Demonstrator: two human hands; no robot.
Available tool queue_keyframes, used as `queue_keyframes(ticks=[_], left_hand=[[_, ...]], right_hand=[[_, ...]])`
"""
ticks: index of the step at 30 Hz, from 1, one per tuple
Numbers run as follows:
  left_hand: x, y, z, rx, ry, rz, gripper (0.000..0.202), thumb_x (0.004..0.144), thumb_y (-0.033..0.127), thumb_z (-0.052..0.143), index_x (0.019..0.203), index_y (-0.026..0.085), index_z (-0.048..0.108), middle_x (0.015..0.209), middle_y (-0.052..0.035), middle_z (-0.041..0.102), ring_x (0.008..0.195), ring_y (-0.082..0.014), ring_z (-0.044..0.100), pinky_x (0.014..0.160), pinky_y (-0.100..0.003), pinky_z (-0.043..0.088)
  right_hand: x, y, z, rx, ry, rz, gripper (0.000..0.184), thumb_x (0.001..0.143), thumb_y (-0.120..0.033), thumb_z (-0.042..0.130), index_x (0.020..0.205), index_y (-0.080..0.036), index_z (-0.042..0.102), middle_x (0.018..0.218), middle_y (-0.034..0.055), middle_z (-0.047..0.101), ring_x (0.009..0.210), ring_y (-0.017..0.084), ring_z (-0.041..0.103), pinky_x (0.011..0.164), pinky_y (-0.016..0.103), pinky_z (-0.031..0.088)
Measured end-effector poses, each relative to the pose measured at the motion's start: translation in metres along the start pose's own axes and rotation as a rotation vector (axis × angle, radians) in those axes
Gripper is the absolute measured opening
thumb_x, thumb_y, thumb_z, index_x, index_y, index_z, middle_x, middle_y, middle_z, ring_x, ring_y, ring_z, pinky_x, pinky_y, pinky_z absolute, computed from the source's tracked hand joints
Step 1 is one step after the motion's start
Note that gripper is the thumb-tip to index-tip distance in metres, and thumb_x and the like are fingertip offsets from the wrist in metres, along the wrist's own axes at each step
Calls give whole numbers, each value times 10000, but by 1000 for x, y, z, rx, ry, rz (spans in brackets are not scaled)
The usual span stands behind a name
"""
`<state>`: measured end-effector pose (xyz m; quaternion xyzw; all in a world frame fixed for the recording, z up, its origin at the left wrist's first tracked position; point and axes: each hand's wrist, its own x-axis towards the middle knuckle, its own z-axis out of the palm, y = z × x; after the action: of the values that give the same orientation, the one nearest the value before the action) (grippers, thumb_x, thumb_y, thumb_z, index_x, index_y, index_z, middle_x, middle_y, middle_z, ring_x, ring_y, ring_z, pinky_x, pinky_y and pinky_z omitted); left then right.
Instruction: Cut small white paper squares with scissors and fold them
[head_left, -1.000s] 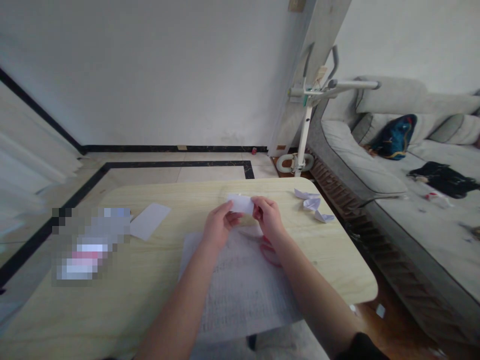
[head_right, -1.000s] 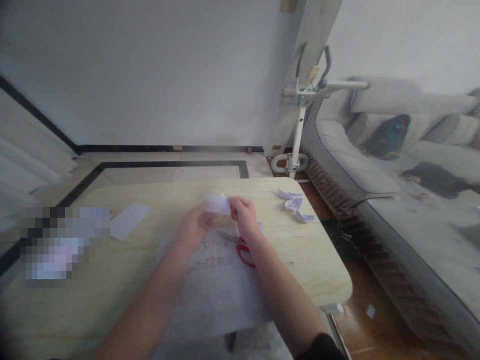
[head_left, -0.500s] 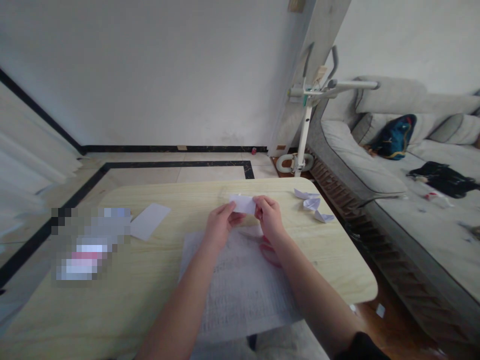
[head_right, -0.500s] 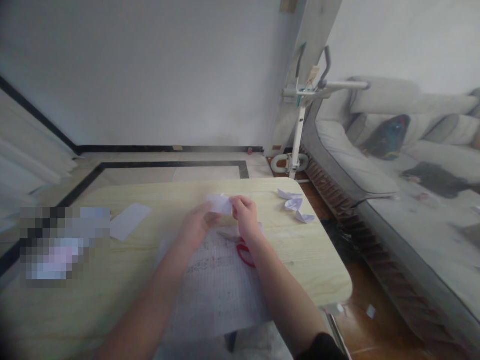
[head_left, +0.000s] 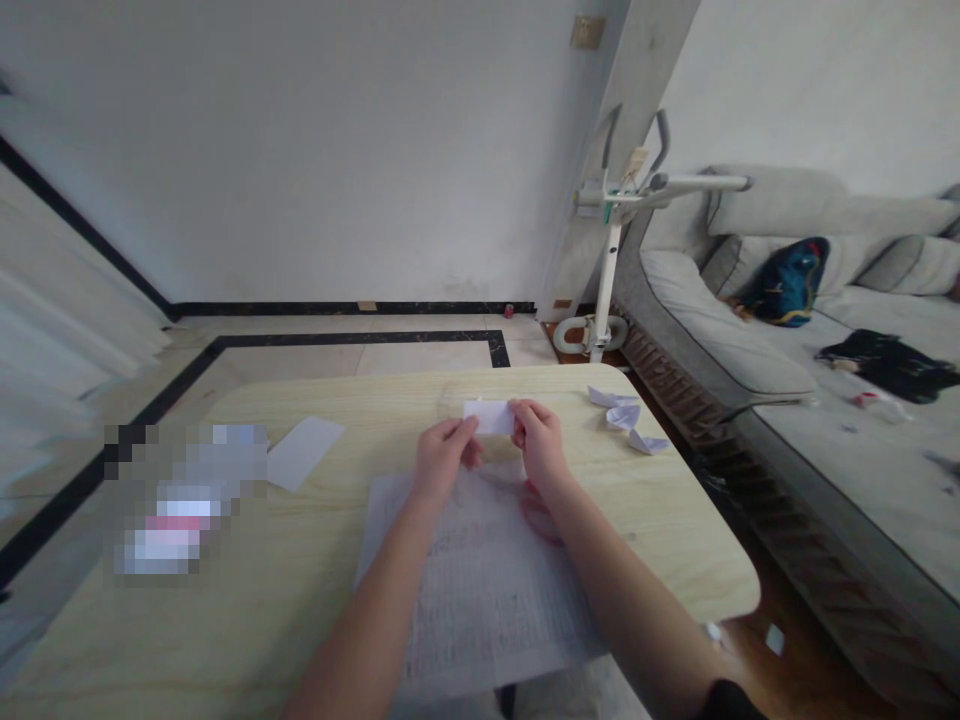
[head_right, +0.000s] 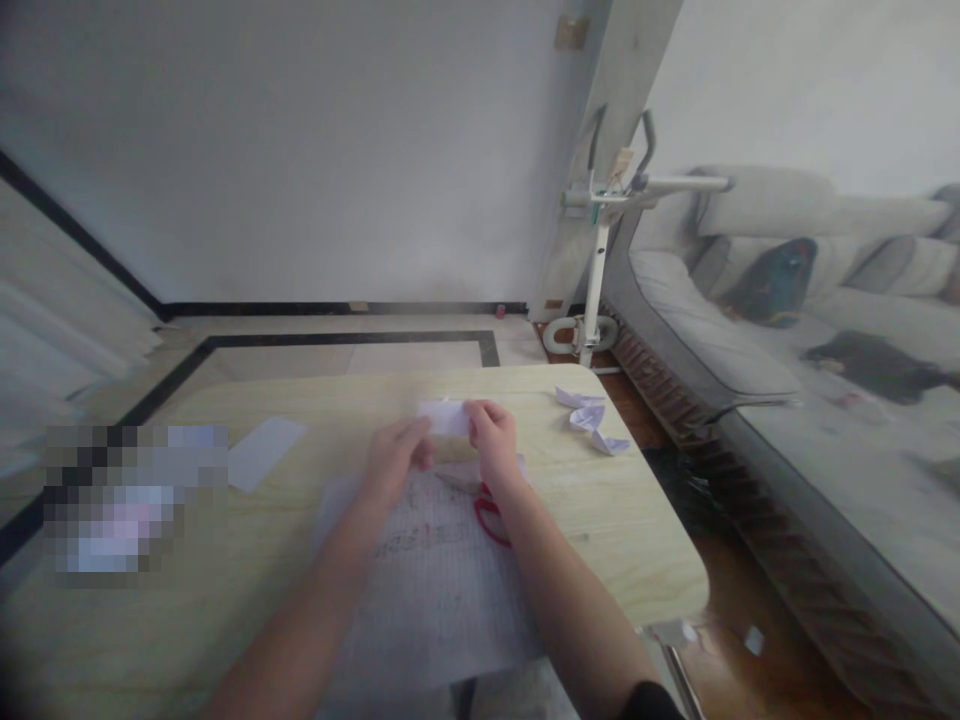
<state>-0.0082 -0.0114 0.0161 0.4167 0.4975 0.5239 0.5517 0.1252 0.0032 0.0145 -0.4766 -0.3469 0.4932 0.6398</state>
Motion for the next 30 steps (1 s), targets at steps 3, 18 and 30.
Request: queue_keyframes(ticks=[3,18,30], left_hand=[[1,-1,-1,-29,35,-4,323,683,443,683,602,136,620,515,-20,601,390,-106,520,385,-211,372],[5,-3,-4,-28,98,1,345,675,477,681,620,151,584,506,23,552,396,-88,477,389,-196,350],[7,-1,-7,-46,136,41,335,657,464,687,684,135,632,562,1,591,429,-87,505,402,-194,372]], right_hand=[[-1,-2,0,-35,8,-46,226,725,-384,600,675,-166,632,447,-72,351,399,70,277,387,232,182],[-1,8,-1,-185,-92,-84,228,744,-410,618,721,-183,608,459,-57,465,399,82,381,390,219,264],[0,6,-3,11,-82,-17,203,699,-347,641,626,-190,533,428,-78,421,353,63,327,353,206,216]])
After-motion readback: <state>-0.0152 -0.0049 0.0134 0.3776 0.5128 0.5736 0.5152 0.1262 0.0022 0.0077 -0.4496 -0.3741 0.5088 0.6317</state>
